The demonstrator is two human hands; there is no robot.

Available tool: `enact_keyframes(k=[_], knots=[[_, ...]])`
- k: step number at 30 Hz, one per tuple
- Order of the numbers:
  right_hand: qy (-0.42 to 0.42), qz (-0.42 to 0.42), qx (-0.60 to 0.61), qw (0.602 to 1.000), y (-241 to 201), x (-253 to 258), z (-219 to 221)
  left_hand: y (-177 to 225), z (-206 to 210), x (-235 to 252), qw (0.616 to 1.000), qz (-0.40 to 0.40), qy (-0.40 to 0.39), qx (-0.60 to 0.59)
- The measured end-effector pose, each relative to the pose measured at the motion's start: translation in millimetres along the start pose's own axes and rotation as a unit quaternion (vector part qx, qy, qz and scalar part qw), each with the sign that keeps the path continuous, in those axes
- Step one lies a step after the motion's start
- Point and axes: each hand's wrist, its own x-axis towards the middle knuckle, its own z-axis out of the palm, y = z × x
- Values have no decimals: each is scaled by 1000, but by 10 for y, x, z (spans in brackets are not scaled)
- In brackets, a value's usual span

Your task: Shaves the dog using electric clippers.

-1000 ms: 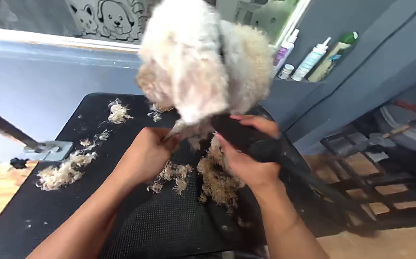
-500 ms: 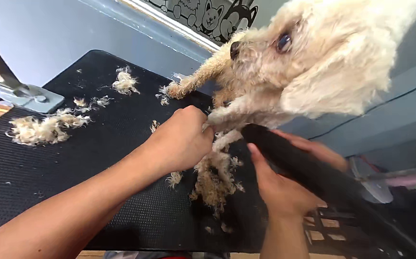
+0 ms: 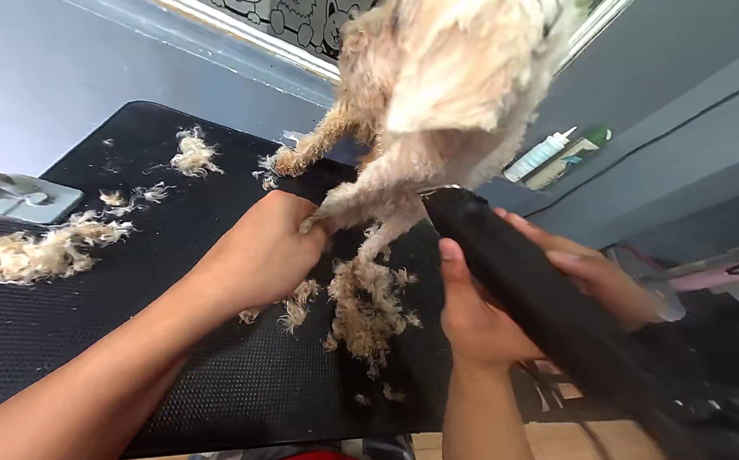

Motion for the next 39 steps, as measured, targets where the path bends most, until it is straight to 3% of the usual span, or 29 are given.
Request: enact_keyframes(k=[2, 5, 7, 10, 12, 15, 18, 22, 26, 30, 31, 36, 39], knots=[[-39, -5, -31, 999, 160, -137, 106, 8, 22, -49, 1000, -5, 0, -17], [-115, 55, -60, 990, 226, -286, 228, 21, 72, -83, 1000, -9, 11, -19], [-83, 77, -32, 993, 141, -193, 194, 30, 90, -55, 1000, -8, 14, -19], [-15, 42, -45, 998, -44, -60, 47, 88, 72, -56, 1000, -16, 14, -21], [0, 15, -75, 997, 58, -131, 102, 131, 59, -77, 1000, -12, 15, -23], [-59, 10, -155, 986, 334, -343, 339, 139, 136, -142, 1000, 3, 21, -9], [-124, 67, -174, 975, 189, -230, 274, 99, 225, -133, 1000, 0, 21, -23], [-51, 50, -111, 991, -36, -84, -134, 154, 230, -115, 999, -21, 10, -44], [-5, -14, -137, 991, 186, -135, -17, 195, 214, -184, 999, -12, 5, -49], [-123, 129, -186, 966, 190, -251, 170, 162, 191, -189, 999, -17, 19, -41], [-136, 129, -166, 968, 198, -256, 154, 135, 196, -167, 999, -17, 20, -40], [-16, 147, -19, 989, -77, -19, -108, 40, 185, -72, 998, -33, 28, -45], [61, 163, 98, 980, -18, 51, -133, -4, 172, -97, 997, -40, 29, -65]])
